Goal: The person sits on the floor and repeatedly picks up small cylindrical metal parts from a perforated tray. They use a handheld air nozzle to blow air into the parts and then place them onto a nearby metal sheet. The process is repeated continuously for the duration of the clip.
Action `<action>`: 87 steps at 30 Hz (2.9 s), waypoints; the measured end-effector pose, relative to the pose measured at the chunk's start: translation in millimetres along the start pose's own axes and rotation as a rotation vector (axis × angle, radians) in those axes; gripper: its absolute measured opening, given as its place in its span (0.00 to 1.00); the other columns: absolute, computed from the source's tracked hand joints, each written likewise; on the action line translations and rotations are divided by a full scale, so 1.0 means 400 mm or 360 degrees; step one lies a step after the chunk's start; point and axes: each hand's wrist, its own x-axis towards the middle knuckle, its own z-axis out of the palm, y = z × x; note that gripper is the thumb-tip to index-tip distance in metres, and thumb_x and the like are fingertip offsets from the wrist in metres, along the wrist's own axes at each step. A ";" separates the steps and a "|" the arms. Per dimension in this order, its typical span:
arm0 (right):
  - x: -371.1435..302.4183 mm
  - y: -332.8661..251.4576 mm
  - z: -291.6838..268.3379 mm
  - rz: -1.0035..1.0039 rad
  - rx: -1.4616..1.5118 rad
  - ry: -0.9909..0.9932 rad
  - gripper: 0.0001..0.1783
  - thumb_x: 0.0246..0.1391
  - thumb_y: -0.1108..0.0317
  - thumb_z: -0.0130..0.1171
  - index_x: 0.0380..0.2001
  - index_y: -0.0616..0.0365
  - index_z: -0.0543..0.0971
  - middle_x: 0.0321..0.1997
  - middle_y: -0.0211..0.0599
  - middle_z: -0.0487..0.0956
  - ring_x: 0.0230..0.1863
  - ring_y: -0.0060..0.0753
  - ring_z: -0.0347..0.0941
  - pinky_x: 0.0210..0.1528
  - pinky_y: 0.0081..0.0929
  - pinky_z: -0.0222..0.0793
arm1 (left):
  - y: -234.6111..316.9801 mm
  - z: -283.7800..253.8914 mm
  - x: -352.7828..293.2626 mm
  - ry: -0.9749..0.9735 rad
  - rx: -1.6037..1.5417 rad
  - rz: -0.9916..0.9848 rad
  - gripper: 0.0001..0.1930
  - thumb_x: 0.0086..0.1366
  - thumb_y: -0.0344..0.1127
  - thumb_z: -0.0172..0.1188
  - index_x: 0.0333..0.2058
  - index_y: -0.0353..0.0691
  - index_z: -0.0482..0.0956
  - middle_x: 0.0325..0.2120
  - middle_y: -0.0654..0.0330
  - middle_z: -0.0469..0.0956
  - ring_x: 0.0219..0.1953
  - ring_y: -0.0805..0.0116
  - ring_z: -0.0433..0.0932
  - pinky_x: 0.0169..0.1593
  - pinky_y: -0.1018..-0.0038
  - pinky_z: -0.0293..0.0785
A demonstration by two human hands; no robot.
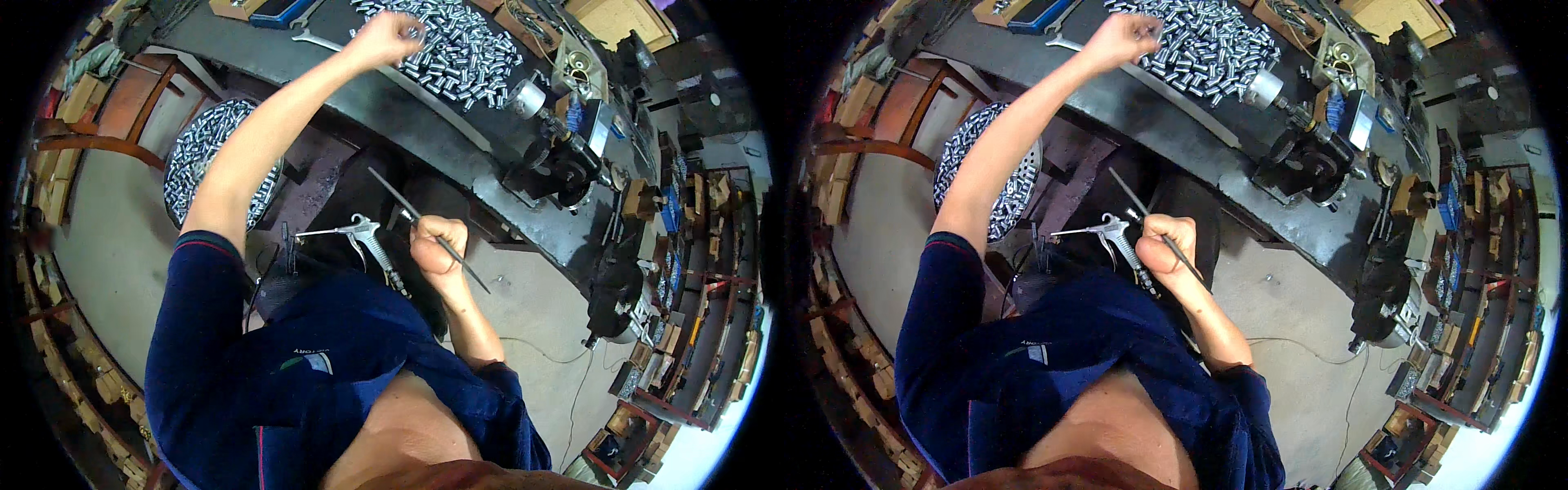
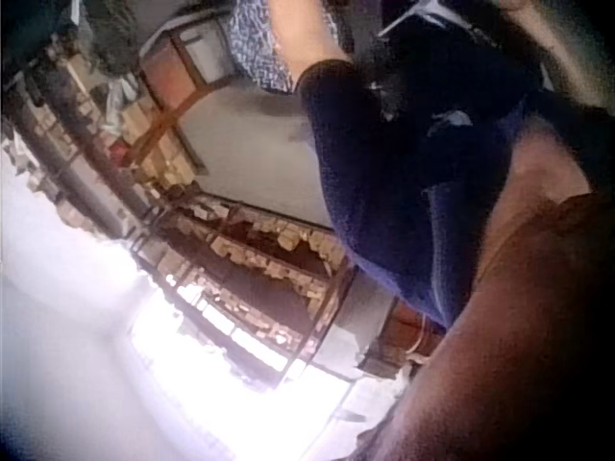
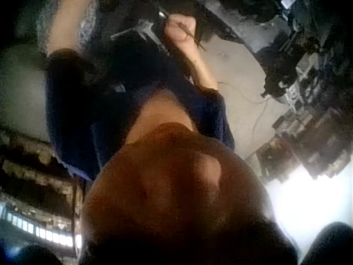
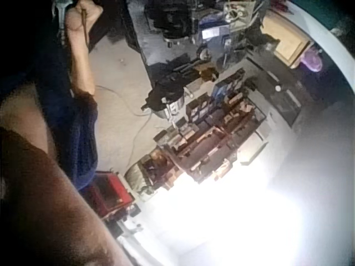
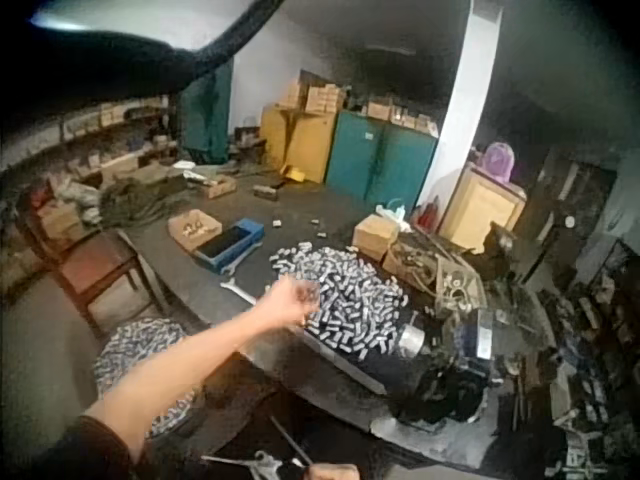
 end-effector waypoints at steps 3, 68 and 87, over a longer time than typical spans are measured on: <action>0.005 -0.005 0.007 0.0000 -0.0074 0.0061 0.16 0.33 0.81 0.48 0.09 0.57 0.53 0.10 0.26 0.54 0.15 0.16 0.52 0.17 0.18 0.47 | 0.044 -0.059 0.074 0.0102 -0.0687 -0.0138 0.21 0.55 0.28 0.56 0.49 0.30 0.68 0.25 0.61 0.75 0.21 0.79 0.70 0.24 0.82 0.68; 0.108 0.019 0.097 -0.0070 -0.0181 -0.0365 0.13 0.28 0.71 0.55 0.10 0.60 0.61 0.10 0.44 0.60 0.11 0.41 0.60 0.15 0.31 0.53 | 0.112 -0.061 -0.577 -0.0340 -0.1701 -0.1144 0.15 0.62 0.41 0.54 0.34 0.31 0.76 0.15 0.59 0.71 0.12 0.79 0.63 0.18 0.83 0.59; 0.090 0.027 0.103 -0.0226 -0.0287 -0.0132 0.10 0.28 0.72 0.55 0.09 0.61 0.64 0.11 0.43 0.65 0.14 0.44 0.66 0.16 0.32 0.60 | 0.161 -0.055 -0.535 -0.0496 -0.1272 -0.0871 0.14 0.61 0.37 0.54 0.37 0.30 0.75 0.21 0.60 0.75 0.25 0.73 0.75 0.31 0.77 0.74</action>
